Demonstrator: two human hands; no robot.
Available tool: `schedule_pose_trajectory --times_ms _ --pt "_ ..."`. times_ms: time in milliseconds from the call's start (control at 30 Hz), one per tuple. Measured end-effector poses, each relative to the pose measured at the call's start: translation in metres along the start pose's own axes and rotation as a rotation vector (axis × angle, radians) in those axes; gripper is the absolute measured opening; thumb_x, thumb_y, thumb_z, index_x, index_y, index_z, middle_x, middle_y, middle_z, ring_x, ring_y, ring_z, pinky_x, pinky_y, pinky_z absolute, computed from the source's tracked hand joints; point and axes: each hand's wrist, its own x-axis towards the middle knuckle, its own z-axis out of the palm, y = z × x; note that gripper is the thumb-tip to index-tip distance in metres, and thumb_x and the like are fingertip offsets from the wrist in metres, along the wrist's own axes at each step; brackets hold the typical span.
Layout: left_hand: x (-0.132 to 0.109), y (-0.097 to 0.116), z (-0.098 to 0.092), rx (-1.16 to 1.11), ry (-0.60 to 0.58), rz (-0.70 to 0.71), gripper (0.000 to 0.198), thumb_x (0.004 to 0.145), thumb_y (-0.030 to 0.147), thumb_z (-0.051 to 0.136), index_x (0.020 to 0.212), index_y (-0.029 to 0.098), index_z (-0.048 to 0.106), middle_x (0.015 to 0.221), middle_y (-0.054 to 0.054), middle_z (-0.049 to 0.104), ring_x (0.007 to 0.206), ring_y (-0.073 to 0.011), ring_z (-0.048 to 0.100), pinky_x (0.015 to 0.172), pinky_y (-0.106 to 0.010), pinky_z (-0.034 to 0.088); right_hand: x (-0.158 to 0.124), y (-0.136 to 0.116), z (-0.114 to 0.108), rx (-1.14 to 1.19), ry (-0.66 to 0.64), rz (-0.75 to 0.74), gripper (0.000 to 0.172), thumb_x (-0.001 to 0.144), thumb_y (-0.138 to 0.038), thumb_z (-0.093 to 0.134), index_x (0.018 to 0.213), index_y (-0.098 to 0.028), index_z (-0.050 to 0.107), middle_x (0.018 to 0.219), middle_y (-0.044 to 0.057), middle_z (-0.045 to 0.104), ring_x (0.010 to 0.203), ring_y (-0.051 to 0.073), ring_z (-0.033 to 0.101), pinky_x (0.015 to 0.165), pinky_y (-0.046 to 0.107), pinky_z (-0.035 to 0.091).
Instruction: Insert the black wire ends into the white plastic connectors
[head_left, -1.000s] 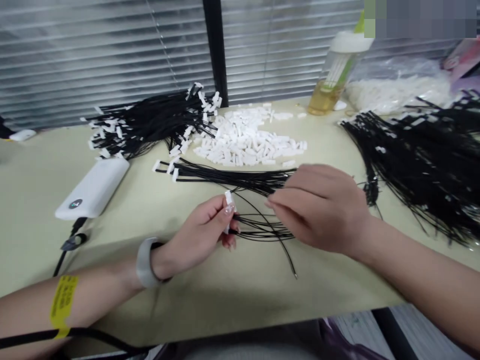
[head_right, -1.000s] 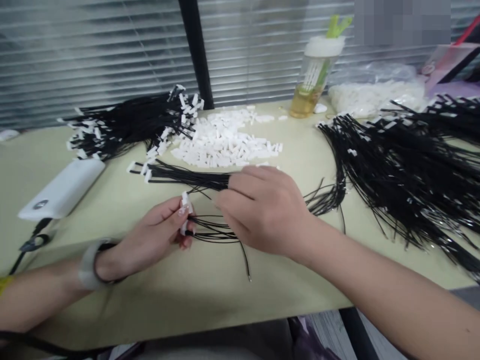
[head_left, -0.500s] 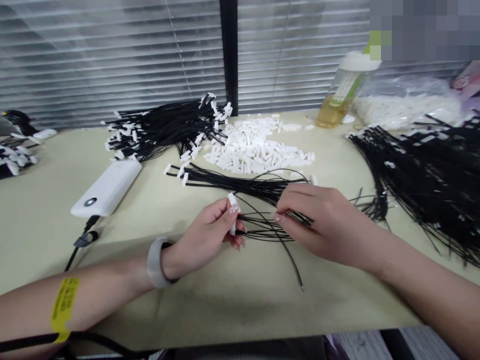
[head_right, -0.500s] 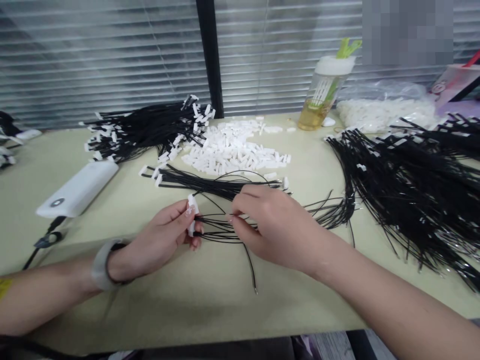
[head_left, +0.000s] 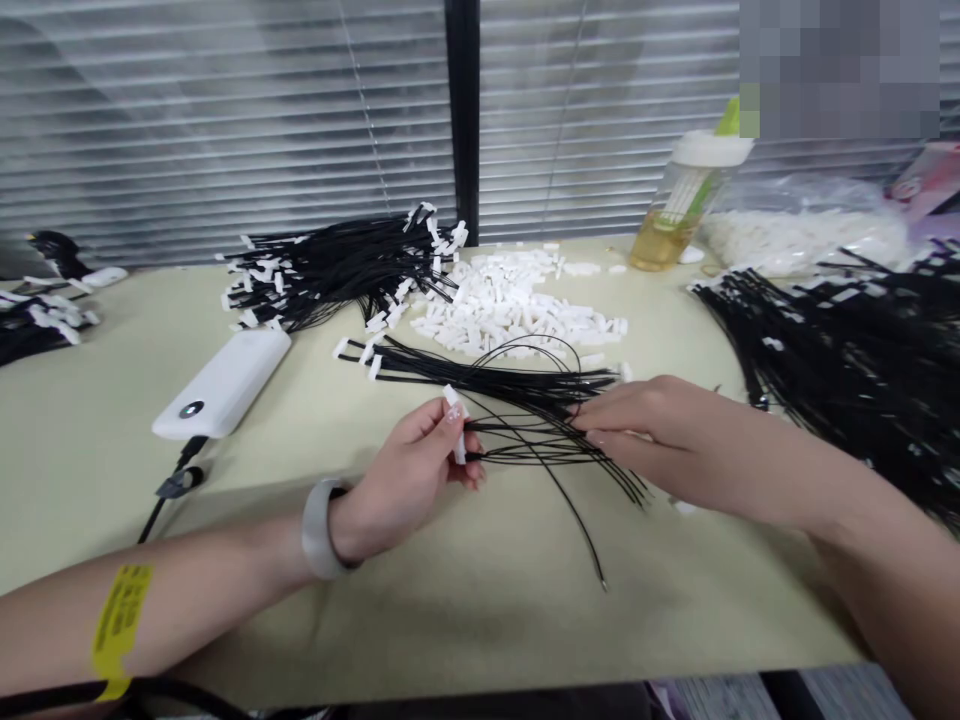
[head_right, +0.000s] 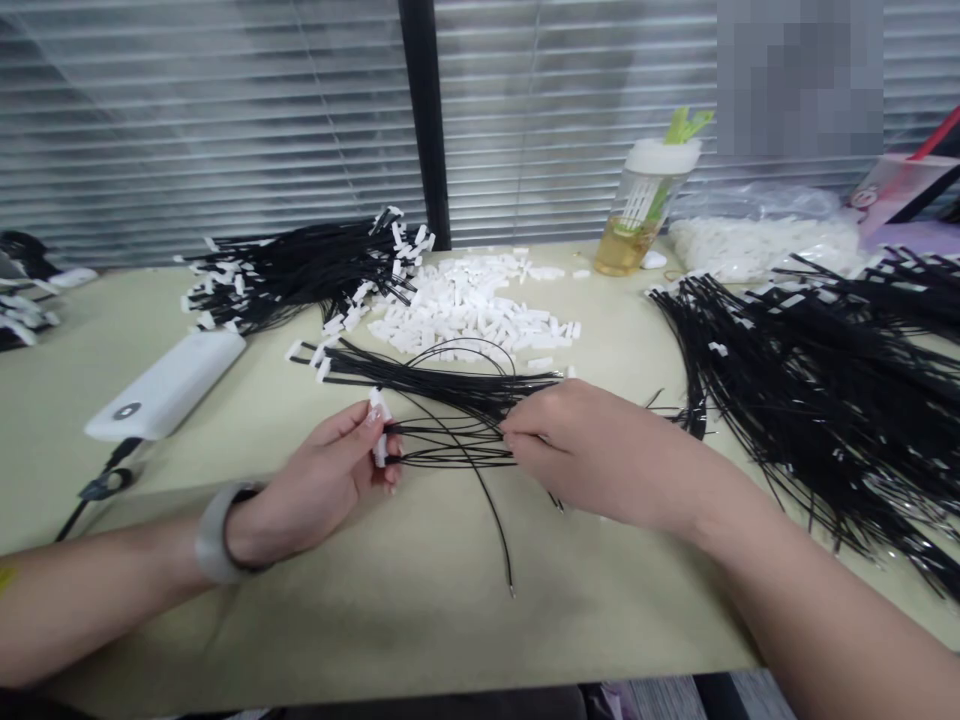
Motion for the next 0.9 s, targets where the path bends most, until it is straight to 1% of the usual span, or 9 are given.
schedule_pose_trajectory --times_ms 100,133,200,300,433,500,567,733,900 --pt "0.0 0.001 0.001 0.003 0.018 0.012 0.02 0.086 0.028 0.043 0.07 0.017 0.042 0.064 0.004 0.051 0.053 -0.007 0.052 0.054 -0.023 0.043 0.002 -0.006 -0.003 0.132 -0.248 0.025 0.029 0.086 -0.021 0.036 0.063 -0.019 0.053 0.055 -0.003 0.052 0.05 0.008 0.043 0.048 0.022 0.03" --pt "0.0 0.001 0.001 0.027 0.013 0.013 0.021 0.086 0.03 0.043 0.07 0.017 0.042 0.065 0.004 0.051 0.053 -0.0072 0.052 0.054 -0.023 0.044 0.003 -0.01 -0.003 0.163 -0.278 0.04 0.029 0.087 -0.021 0.035 0.065 -0.019 0.053 0.055 -0.004 0.051 0.05 0.008 0.042 0.048 0.022 0.029" --pt "-0.001 0.0 0.002 0.099 -0.012 0.013 0.022 0.086 0.033 0.043 0.071 0.017 0.042 0.066 0.004 0.051 0.053 -0.0076 0.053 0.055 -0.024 0.044 0.007 -0.017 0.002 0.208 -0.251 0.055 0.03 0.089 -0.023 0.033 0.067 -0.018 0.052 0.056 -0.004 0.05 0.051 0.008 0.042 0.049 0.022 0.029" --pt "-0.003 0.0 0.003 0.222 -0.058 0.029 0.022 0.086 0.034 0.043 0.071 0.017 0.042 0.067 0.004 0.052 0.054 -0.0081 0.055 0.057 -0.024 0.045 0.015 -0.027 0.016 0.242 -0.125 0.043 0.032 0.09 -0.025 0.032 0.068 -0.017 0.054 0.056 -0.003 0.051 0.052 0.008 0.042 0.052 0.022 0.03" --pt "-0.005 0.002 0.006 0.341 -0.079 0.045 0.022 0.086 0.033 0.042 0.073 0.016 0.043 0.068 0.004 0.051 0.054 -0.0076 0.056 0.056 -0.023 0.045 0.022 -0.034 0.033 0.192 -0.035 0.008 0.025 0.086 -0.021 0.039 0.073 -0.016 0.059 0.062 0.0 0.056 0.059 0.009 0.048 0.057 0.022 0.031" --pt "-0.005 0.003 0.007 0.372 -0.078 0.04 0.022 0.086 0.033 0.042 0.072 0.016 0.043 0.067 0.003 0.051 0.053 -0.0078 0.056 0.055 -0.023 0.045 0.023 -0.035 0.036 0.112 -0.029 -0.006 0.022 0.085 -0.02 0.04 0.076 -0.015 0.059 0.067 0.001 0.058 0.063 0.01 0.05 0.058 0.023 0.031" --pt "-0.005 0.004 0.007 0.387 -0.081 0.033 0.023 0.085 0.034 0.042 0.071 0.017 0.042 0.066 0.004 0.051 0.052 -0.0082 0.055 0.054 -0.023 0.044 0.022 -0.035 0.036 0.023 -0.04 -0.019 0.023 0.086 -0.02 0.038 0.076 -0.015 0.058 0.067 0.002 0.058 0.061 0.011 0.049 0.057 0.024 0.029" --pt "-0.006 0.004 0.009 0.423 -0.099 0.025 0.023 0.084 0.036 0.042 0.071 0.017 0.042 0.065 0.003 0.051 0.05 -0.0079 0.053 0.05 -0.022 0.042 0.019 -0.032 0.036 -0.063 -0.075 -0.033 0.024 0.087 -0.022 0.035 0.073 -0.016 0.054 0.058 -0.001 0.053 0.053 0.01 0.046 0.052 0.024 0.025" --pt "-0.006 0.004 0.009 0.418 -0.129 0.006 0.023 0.084 0.035 0.041 0.071 0.017 0.042 0.067 0.003 0.05 0.049 -0.0068 0.052 0.048 -0.021 0.041 0.018 -0.026 0.042 -0.18 -0.031 -0.084 0.023 0.089 -0.026 0.035 0.076 -0.017 0.052 0.06 0.0 0.054 0.057 0.012 0.049 0.053 0.025 0.026"
